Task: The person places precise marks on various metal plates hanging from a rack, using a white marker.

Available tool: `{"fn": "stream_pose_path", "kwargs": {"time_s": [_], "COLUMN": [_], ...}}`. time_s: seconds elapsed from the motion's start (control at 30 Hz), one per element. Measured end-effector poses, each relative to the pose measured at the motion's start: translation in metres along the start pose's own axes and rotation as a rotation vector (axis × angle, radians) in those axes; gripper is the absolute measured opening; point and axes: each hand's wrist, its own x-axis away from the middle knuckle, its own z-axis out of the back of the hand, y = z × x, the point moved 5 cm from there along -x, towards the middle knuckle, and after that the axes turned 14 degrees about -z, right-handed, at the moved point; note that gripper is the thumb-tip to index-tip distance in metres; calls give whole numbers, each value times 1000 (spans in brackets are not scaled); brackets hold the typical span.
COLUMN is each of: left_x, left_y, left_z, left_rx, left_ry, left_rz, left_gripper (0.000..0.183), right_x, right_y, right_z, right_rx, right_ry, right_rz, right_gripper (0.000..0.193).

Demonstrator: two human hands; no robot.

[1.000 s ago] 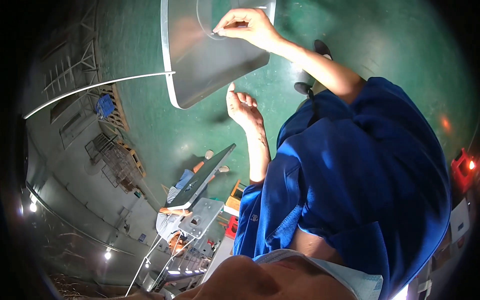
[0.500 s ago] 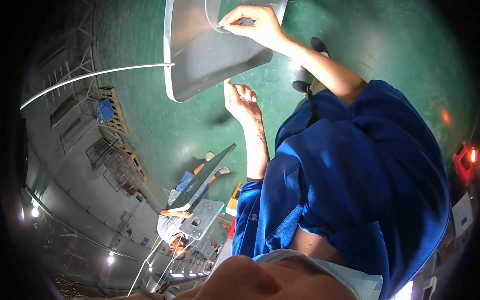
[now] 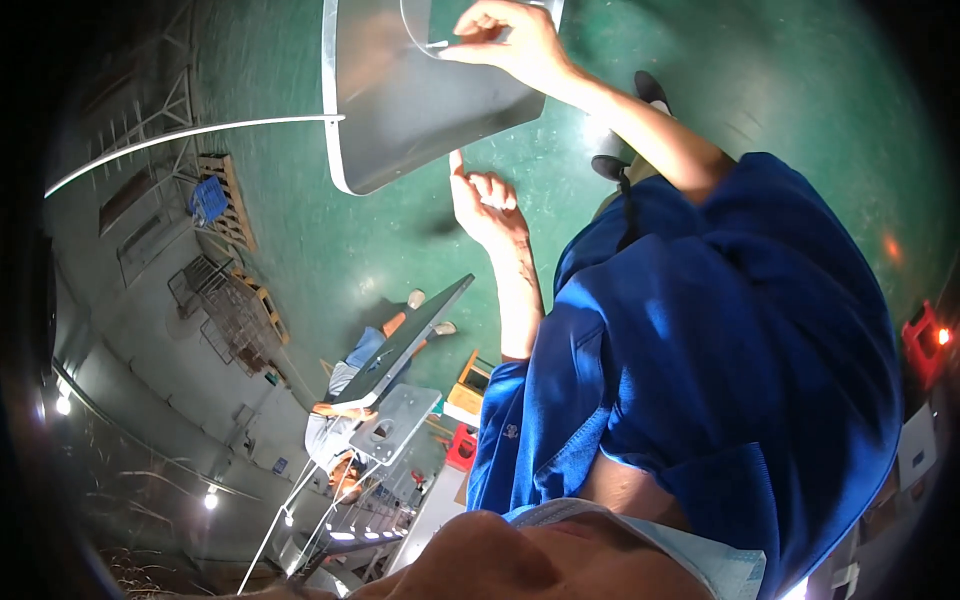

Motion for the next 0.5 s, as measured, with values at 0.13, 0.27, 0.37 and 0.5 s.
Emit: {"fn": "stream_pose_path", "kwargs": {"time_s": [0.13, 0.27, 0.37, 0.5], "left_x": [7, 7, 8, 7], "left_y": [-2, -2, -2, 5], "left_z": [10, 2, 2, 0], "left_rx": [122, -28, -136, -174], "left_ry": [-11, -89, -102, -61], "left_rz": [42, -19, -61, -83], "left_gripper": [40, 39, 42, 39], "right_x": [48, 85, 89, 90], "right_y": [-17, -9, -14, -14], "right_z": [-33, -56, -58, -58], "right_rx": [33, 328, 405, 217], "right_ry": [-633, -953, -872, -952], "right_rz": [-224, -212, 92, -188], "right_gripper": [12, 16, 7, 3]}}
